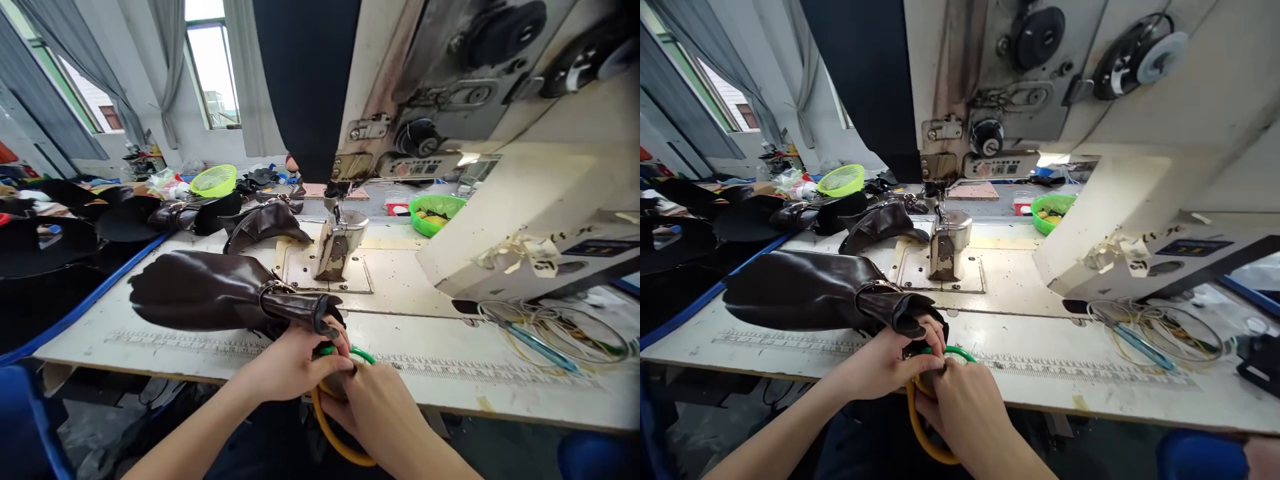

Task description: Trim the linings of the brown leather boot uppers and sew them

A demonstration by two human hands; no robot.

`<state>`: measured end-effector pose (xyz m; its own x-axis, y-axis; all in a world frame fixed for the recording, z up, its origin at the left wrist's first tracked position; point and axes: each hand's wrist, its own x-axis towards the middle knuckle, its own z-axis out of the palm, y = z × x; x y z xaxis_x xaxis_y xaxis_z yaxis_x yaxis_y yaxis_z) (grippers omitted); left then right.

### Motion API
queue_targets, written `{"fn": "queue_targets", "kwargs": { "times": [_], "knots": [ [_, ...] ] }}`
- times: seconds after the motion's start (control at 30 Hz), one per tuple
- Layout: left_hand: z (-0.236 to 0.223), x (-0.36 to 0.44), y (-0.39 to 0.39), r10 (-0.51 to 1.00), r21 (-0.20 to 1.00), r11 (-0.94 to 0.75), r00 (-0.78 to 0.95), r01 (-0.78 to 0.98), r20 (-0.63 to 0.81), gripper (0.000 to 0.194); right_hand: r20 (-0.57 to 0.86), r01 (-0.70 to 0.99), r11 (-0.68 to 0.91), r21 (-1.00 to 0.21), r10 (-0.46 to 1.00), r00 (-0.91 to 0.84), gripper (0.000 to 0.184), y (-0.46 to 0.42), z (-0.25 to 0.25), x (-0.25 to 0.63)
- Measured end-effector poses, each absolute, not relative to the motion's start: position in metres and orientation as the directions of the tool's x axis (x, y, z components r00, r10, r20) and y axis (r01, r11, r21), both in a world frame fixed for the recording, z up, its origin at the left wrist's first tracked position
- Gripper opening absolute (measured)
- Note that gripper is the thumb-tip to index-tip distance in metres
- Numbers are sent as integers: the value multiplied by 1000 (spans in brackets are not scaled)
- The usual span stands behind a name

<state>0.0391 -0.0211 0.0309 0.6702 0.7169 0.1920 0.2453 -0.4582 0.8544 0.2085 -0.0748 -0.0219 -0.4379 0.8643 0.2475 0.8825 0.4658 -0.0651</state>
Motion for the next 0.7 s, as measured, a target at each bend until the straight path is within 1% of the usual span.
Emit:
{"fn": "queue_targets", "kwargs": {
  "times": [0.13,0.23,0.3,0.37,0.4,0.47,0.5,0.57,0.63,0.7],
  "knots": [
    [36,23,-23,719,864,-446,668,234,191,7,223,859,498,-120,856,-466,7,-65,-21,203],
    [50,-3,-29,717,852,-427,687,302,116,14,75,878,411,-244,911,-406,12,-59,-11,205],
    [62,-24,-33,734,816,-420,677,398,48,25,-34,885,326,-333,934,-356,6,-55,-2,208],
    [73,-45,-36,795,708,-445,606,548,31,32,-103,875,271,-401,936,-338,19,-51,6,213],
    [76,-54,-36,823,623,-468,567,627,47,34,-124,870,253,-423,935,-332,24,-49,10,216],
    [80,-68,-34,843,441,-506,533,741,71,34,-166,873,202,-445,939,-302,27,-46,14,221],
    [80,-73,-33,842,368,-520,535,771,69,34,-178,879,179,-442,943,-281,28,-45,15,223],
    [76,-80,-28,839,264,-540,538,799,87,33,-193,892,146,-428,949,-248,28,-43,15,225],
    [71,-82,-21,825,181,-563,540,806,164,28,-212,896,129,-425,948,-238,28,-42,14,225],
    [66,-83,-14,788,88,-598,564,797,248,30,-223,896,127,-425,945,-239,28,-41,14,224]
  ]
}}
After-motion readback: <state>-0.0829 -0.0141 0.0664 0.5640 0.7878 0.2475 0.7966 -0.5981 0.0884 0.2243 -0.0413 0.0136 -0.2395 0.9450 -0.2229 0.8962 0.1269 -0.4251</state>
